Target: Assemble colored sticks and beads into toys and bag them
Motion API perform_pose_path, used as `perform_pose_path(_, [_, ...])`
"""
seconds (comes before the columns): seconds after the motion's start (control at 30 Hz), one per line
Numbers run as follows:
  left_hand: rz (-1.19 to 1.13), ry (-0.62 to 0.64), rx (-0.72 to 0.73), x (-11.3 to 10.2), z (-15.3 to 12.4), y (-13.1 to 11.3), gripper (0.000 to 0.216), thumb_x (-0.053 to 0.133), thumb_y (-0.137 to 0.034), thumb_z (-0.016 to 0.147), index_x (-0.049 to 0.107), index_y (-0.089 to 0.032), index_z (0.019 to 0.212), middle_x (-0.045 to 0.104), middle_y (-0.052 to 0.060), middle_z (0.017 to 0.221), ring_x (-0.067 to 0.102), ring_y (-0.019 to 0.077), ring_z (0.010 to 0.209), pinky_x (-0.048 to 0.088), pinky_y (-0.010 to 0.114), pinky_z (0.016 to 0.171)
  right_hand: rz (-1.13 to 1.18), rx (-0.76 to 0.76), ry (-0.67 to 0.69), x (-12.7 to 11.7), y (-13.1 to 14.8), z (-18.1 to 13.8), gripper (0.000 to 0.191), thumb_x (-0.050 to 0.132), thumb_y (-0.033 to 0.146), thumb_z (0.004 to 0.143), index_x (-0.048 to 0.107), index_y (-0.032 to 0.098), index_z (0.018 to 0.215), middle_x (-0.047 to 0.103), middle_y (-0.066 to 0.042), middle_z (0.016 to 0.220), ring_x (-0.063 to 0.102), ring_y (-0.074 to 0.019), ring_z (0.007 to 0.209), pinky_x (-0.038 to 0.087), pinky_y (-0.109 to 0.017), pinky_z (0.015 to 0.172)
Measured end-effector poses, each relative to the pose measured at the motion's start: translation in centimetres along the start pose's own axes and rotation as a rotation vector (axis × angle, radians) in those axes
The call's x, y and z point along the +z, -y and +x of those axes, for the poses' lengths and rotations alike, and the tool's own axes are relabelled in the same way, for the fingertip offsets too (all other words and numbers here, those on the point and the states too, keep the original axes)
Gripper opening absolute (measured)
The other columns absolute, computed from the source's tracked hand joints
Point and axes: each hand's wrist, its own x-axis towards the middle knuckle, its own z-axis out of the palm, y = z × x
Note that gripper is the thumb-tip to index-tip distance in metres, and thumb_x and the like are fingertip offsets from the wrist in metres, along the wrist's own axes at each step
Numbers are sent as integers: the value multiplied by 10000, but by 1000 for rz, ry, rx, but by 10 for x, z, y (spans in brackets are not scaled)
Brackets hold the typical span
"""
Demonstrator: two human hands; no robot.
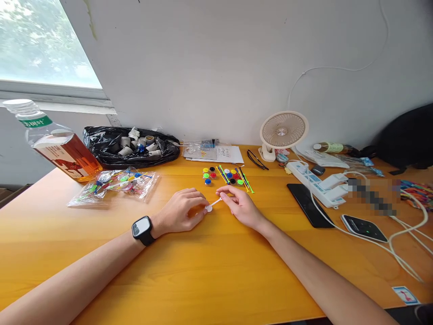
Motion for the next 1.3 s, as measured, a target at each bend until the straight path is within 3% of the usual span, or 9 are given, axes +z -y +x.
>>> perform_pose_path(0.33, [20, -16, -9, 2, -1, 2, 180, 584, -263, 1028, 738, -210, 1106, 773, 84, 995, 702, 231, 927, 565, 365, 839, 56, 26, -87, -2, 2, 0, 428, 588, 603, 1003, 690, 191, 1054, 765, -92, 1103, 459, -77, 499, 381, -241, 470])
perform_pose_path(0.4, [31, -51, -25, 1, -1, 3, 188, 572, -271, 1041, 727, -205, 1126, 767, 91, 1016, 696, 234, 937, 562, 374, 845, 61, 47, -97, -2, 5, 0, 453, 587, 626, 994, 699, 189, 1040, 764, -76, 1002, 441, -85, 477, 363, -253, 463])
perform_pose_path(0.53, [46, -150, -84, -1, -3, 4, 216, 519, -277, 1078, 690, -205, 1190, 740, 104, 1090, 675, 243, 993, 546, 394, 879, 13, 61, -242, -5, 11, -2, 517, 562, 669, 991, 698, 196, 833, 485, 31, 557, 338, -116, 449, 267, -283, 466])
perform_pose_path(0.6, [46, -177, -103, -2, -4, 4, 231, 496, -279, 1091, 667, -203, 1226, 728, 107, 1123, 660, 248, 1029, 536, 403, 907, -23, 19, -349, -7, 13, -2, 561, 546, 675, 1000, 663, 204, 717, 343, 42, 515, 309, -128, 472, 241, -297, 489])
perform_pose_path(0.67, [42, -181, -109, -3, -4, 4, 236, 485, -282, 1098, 652, -204, 1244, 721, 107, 1143, 652, 251, 1048, 530, 408, 922, -52, -5, -394, -10, 12, -2, 577, 529, 676, 1008, 653, 210, 692, 324, 35, 522, 324, -140, 494, 251, -306, 511])
perform_pose_path(0.8, [36, -163, -110, -3, -4, 3, 242, 479, -288, 1101, 647, -211, 1258, 718, 107, 1165, 646, 256, 1065, 524, 417, 936, -164, -17, -353, -16, 6, 1, 513, 508, 623, 1026, 674, 213, 766, 410, 25, 541, 363, -154, 500, 263, -314, 530])
perform_pose_path(0.93, [25, -205, -140, -2, -4, 6, 229, 475, -294, 1104, 652, -213, 1225, 716, 97, 1150, 647, 249, 1059, 519, 409, 942, -479, -31, -299, -21, 2, 2, 307, 569, 451, 1004, 762, 213, 982, 475, 37, 539, 431, -166, 508, 290, -315, 562])
perform_pose_path(1.1, [26, -264, -227, -5, -5, 21, 215, 477, -303, 1097, 665, -215, 1151, 723, 86, 1105, 657, 243, 1057, 525, 395, 928, -725, -3, -235, -20, 2, -1, 368, 570, 390, 1002, 767, 229, 1267, 601, 17, 603, 556, -190, 584, 338, -314, 600])
perform_pose_path(1.3, [-34, -100, -322, -12, -8, 50, 249, 544, -342, 1042, 739, -193, 1003, 733, 70, 950, 661, 181, 768, 519, 293, 657, -903, 28, -206, -17, 6, -3, 420, 554, 408, 1028, 727, 244, 1374, 707, -24, 691, 659, -223, 671, 394, -323, 636])
